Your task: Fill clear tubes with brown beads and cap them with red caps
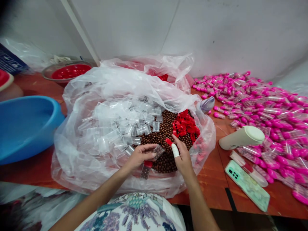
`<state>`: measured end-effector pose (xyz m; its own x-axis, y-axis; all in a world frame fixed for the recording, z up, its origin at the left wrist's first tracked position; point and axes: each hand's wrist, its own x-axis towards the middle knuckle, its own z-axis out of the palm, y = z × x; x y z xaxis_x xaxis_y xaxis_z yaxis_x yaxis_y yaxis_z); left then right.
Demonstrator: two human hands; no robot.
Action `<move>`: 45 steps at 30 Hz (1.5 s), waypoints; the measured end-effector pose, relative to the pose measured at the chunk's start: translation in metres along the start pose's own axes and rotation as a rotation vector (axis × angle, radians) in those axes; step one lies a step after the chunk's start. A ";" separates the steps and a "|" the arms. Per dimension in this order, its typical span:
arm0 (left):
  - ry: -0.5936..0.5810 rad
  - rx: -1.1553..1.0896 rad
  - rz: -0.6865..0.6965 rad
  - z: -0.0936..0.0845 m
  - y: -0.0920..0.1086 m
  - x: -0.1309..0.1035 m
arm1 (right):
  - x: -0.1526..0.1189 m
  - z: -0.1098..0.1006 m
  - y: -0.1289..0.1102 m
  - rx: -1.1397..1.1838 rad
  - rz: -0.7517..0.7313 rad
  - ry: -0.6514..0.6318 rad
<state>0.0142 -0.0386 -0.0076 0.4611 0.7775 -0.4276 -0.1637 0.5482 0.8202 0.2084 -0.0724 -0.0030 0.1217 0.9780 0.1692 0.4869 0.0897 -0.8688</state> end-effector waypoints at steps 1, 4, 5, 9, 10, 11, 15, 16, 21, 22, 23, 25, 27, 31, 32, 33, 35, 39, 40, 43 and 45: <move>0.003 0.000 -0.001 0.000 0.000 0.000 | 0.000 -0.001 0.000 -0.023 -0.019 0.004; 0.004 -0.018 0.015 0.000 0.000 -0.001 | -0.002 0.001 -0.003 -0.043 -0.042 -0.056; -0.003 -0.029 0.025 0.001 0.000 -0.001 | -0.004 0.002 -0.005 -0.041 -0.041 -0.077; -0.021 -0.061 0.066 0.002 0.000 -0.002 | -0.009 0.009 -0.007 -0.066 -0.061 -0.097; -0.015 -0.063 0.072 0.002 0.000 -0.002 | -0.010 0.010 -0.007 -0.072 -0.071 -0.095; -0.008 -0.065 0.075 0.002 0.000 -0.002 | -0.010 0.011 -0.006 -0.074 -0.081 -0.091; 0.007 -0.038 0.088 0.001 0.001 -0.005 | -0.011 0.013 -0.006 -0.069 -0.103 -0.070; 0.010 -0.017 0.097 0.001 0.001 -0.005 | -0.011 0.013 -0.006 -0.068 -0.103 -0.071; 0.004 0.087 0.154 -0.002 0.004 -0.006 | -0.013 0.014 -0.007 -0.063 -0.136 -0.073; 0.002 0.088 0.158 -0.003 0.004 -0.006 | -0.014 0.014 -0.006 -0.063 -0.151 -0.073; -0.001 0.081 0.155 -0.003 0.005 -0.006 | -0.014 0.014 -0.006 -0.070 -0.170 -0.079; -0.004 0.045 0.144 -0.002 0.005 -0.006 | -0.015 0.016 -0.006 -0.121 -0.210 -0.108; -0.003 -0.002 0.132 -0.001 0.004 -0.006 | -0.016 0.020 -0.005 -0.204 -0.255 -0.117; 0.010 -0.069 0.148 0.006 0.001 -0.006 | -0.018 0.030 -0.002 -0.312 -0.316 -0.038; 0.013 -0.098 0.148 0.009 -0.001 -0.006 | -0.019 0.033 -0.002 -0.325 -0.326 -0.030; 0.009 -0.133 0.134 0.011 -0.002 -0.006 | -0.020 0.035 -0.003 -0.337 -0.340 -0.029; -0.012 -0.191 0.067 0.017 -0.005 -0.005 | -0.023 0.038 -0.005 -0.366 -0.378 -0.035; 0.008 -0.194 0.002 0.025 -0.010 -0.005 | -0.028 0.043 -0.010 -0.383 -0.397 -0.043; 0.029 -0.198 0.011 0.026 -0.010 -0.006 | -0.030 0.044 -0.010 -0.362 -0.374 -0.063; 0.060 -0.220 0.039 0.026 -0.007 -0.007 | -0.035 0.040 -0.007 -0.228 -0.189 -0.097; 0.060 -0.221 0.058 0.023 -0.004 -0.008 | -0.039 0.034 -0.002 -0.107 -0.008 -0.082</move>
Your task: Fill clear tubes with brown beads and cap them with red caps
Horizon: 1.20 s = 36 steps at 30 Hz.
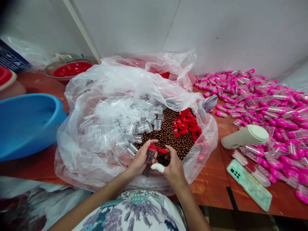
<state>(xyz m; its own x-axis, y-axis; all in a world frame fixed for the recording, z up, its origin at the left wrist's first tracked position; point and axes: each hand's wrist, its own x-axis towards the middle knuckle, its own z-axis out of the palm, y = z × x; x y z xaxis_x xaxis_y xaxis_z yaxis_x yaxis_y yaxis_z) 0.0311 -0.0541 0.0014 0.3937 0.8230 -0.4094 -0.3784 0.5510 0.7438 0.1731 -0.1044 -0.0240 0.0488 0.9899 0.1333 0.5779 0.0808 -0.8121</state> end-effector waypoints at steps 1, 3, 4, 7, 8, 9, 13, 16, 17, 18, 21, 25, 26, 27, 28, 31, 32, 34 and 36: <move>-0.005 0.007 0.005 -0.001 0.001 0.000 | -0.002 -0.002 0.003 0.049 0.069 0.002; -0.012 0.036 -0.001 -0.003 0.002 -0.001 | -0.004 -0.007 0.006 0.099 0.119 0.003; -0.016 0.055 -0.014 -0.003 0.001 -0.001 | -0.004 -0.009 0.006 0.100 0.103 0.013; -0.005 0.111 -0.039 -0.002 -0.007 -0.001 | -0.001 -0.011 0.000 0.009 -0.040 0.049; 0.001 0.114 -0.039 -0.002 -0.010 -0.001 | 0.000 -0.011 -0.004 -0.046 -0.101 0.024; 0.002 0.108 -0.039 -0.001 -0.012 -0.002 | 0.001 -0.010 -0.008 -0.108 -0.158 -0.010; -0.030 0.069 -0.085 0.000 -0.014 -0.004 | 0.000 -0.005 -0.018 -0.315 -0.269 -0.066; -0.026 0.106 -0.088 0.001 -0.012 -0.006 | -0.003 -0.002 -0.018 -0.405 -0.296 -0.027; -0.023 0.126 -0.078 0.001 -0.012 -0.006 | -0.003 -0.001 -0.018 -0.424 -0.308 -0.016; -0.019 0.142 -0.065 0.002 -0.012 -0.006 | -0.003 -0.001 -0.017 -0.438 -0.321 -0.008; -0.020 0.151 -0.043 0.002 -0.015 -0.007 | -0.002 -0.001 -0.016 -0.453 -0.372 -0.004; -0.037 0.162 -0.056 0.002 -0.016 -0.011 | -0.001 -0.001 -0.012 -0.447 -0.455 -0.005; -0.055 0.200 -0.053 0.002 -0.014 -0.012 | -0.002 -0.001 -0.010 -0.439 -0.468 0.003; -0.074 0.265 -0.032 0.001 -0.010 -0.014 | -0.002 0.000 -0.010 -0.428 -0.473 0.013; -0.087 0.357 0.016 0.000 -0.004 -0.016 | -0.003 0.001 -0.009 -0.413 -0.472 0.019; -0.055 0.770 0.285 -0.009 0.018 -0.019 | -0.008 0.004 -0.013 -0.362 -0.445 -0.020; -0.011 0.935 0.390 -0.014 0.027 -0.018 | -0.010 0.005 -0.016 -0.350 -0.436 -0.055; 0.108 1.283 0.535 -0.025 0.041 -0.015 | -0.013 0.007 -0.023 -0.342 -0.429 -0.141; 0.221 1.608 0.587 -0.037 0.051 -0.008 | -0.013 0.008 -0.027 -0.343 -0.438 -0.202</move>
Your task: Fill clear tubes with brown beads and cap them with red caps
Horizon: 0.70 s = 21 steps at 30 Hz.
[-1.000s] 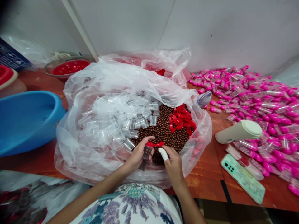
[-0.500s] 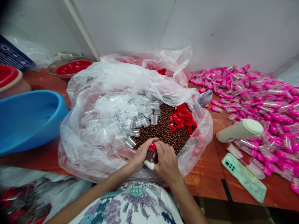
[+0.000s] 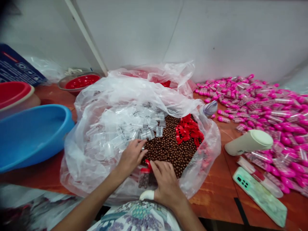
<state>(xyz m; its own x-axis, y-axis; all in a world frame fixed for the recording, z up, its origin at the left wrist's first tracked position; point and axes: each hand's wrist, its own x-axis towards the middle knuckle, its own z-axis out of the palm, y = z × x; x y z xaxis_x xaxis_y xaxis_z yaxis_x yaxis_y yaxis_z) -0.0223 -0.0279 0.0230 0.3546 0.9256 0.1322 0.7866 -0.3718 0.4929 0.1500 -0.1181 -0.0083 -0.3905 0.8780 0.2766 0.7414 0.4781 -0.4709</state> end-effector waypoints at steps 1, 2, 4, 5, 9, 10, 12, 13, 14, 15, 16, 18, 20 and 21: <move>-0.009 0.133 0.017 -0.001 -0.006 0.003 | 0.002 0.000 0.001 0.001 -0.006 -0.009; -0.028 0.235 0.038 -0.001 -0.012 0.006 | 0.004 -0.001 0.004 0.002 0.002 -0.001; -0.077 0.350 0.095 0.000 -0.019 0.009 | 0.009 -0.004 0.019 -0.001 0.067 0.059; -0.096 0.375 0.123 0.000 -0.021 0.010 | 0.013 -0.006 0.029 -0.009 0.121 0.108; -0.116 0.366 0.184 -0.001 -0.023 0.013 | 0.028 -0.018 0.079 -0.146 0.320 0.308; -0.116 0.341 0.196 -0.001 -0.022 0.014 | 0.033 -0.021 0.089 -0.205 0.337 0.328; -0.113 0.258 0.225 -0.002 -0.020 0.015 | 0.041 -0.023 0.106 -0.299 0.356 0.344; -0.110 0.205 0.234 -0.002 -0.019 0.015 | 0.045 -0.024 0.111 -0.329 0.354 0.335; -0.108 0.147 0.234 -0.002 -0.018 0.015 | 0.049 -0.023 0.116 -0.349 0.351 0.314; -0.111 0.087 0.224 -0.001 -0.016 0.016 | 0.052 -0.023 0.118 -0.360 0.350 0.294; -0.120 0.028 0.209 -0.001 -0.014 0.016 | 0.055 -0.023 0.120 -0.364 0.350 0.275; -0.157 -0.083 0.167 0.002 -0.011 0.016 | 0.058 -0.023 0.121 -0.361 0.363 0.256; -0.204 -0.165 0.131 0.007 -0.008 0.016 | 0.057 -0.024 0.120 -0.351 0.386 0.252; -0.224 -0.182 0.119 0.011 -0.007 0.016 | 0.056 -0.025 0.118 -0.344 0.399 0.249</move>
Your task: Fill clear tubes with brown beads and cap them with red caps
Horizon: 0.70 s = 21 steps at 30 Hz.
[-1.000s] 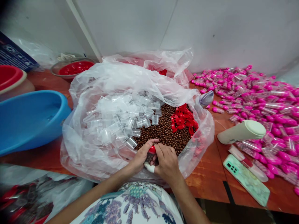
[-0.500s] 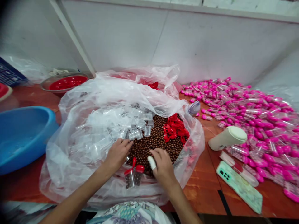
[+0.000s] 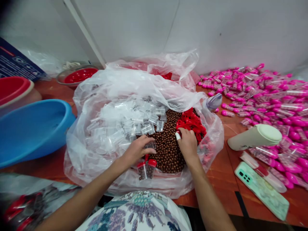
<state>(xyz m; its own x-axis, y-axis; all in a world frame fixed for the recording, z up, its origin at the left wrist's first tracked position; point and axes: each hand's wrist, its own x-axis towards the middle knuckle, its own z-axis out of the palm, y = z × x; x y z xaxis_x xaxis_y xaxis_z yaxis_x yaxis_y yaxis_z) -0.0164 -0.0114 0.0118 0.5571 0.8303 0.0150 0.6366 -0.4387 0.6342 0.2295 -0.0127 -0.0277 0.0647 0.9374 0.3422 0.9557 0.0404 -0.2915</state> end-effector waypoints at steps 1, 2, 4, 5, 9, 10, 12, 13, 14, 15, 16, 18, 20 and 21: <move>-0.015 -0.002 -0.011 0.005 0.000 0.001 | -0.002 -0.001 0.000 0.006 0.009 -0.006; -0.032 0.011 -0.019 0.009 0.000 0.002 | -0.003 -0.002 -0.001 0.014 0.014 -0.011; -0.066 0.059 -0.031 0.018 -0.001 0.003 | -0.006 -0.003 -0.002 0.035 0.015 -0.017; -0.079 0.080 -0.039 0.021 0.000 0.004 | -0.007 -0.004 -0.003 0.046 0.013 -0.018; -0.074 0.097 -0.114 0.028 0.004 0.007 | -0.006 -0.002 -0.005 0.063 0.047 -0.006; -0.065 0.077 -0.140 0.030 0.005 0.009 | -0.005 -0.002 -0.005 0.062 0.066 0.000; -0.035 0.010 -0.181 0.035 0.008 0.013 | -0.001 -0.001 -0.006 0.060 0.114 0.010; -0.013 -0.027 -0.193 0.038 0.009 0.016 | 0.000 -0.001 -0.006 0.063 0.141 0.013; 0.014 -0.062 -0.203 0.041 0.011 0.019 | 0.002 0.000 -0.007 0.070 0.165 0.015; 0.040 -0.092 -0.214 0.044 0.012 0.022 | 0.003 0.000 -0.007 0.081 0.185 0.016; 0.064 -0.116 -0.227 0.046 0.012 0.026 | 0.004 0.000 -0.008 0.094 0.201 0.016; 0.105 -0.154 -0.253 0.052 0.014 0.032 | 0.006 0.000 -0.008 0.124 0.225 0.017; 0.136 -0.187 -0.275 0.057 0.015 0.038 | 0.007 -0.001 -0.008 0.159 0.237 0.015; 0.150 -0.201 -0.281 0.059 0.015 0.041 | 0.007 -0.002 -0.008 0.177 0.238 0.016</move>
<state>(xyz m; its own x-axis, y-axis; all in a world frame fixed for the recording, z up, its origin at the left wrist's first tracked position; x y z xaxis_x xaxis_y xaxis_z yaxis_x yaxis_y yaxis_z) 0.0479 -0.0042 -0.0235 0.2821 0.9563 -0.0772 0.6275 -0.1230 0.7689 0.2230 -0.0071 -0.0211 0.2866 0.9224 0.2588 0.8482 -0.1187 -0.5161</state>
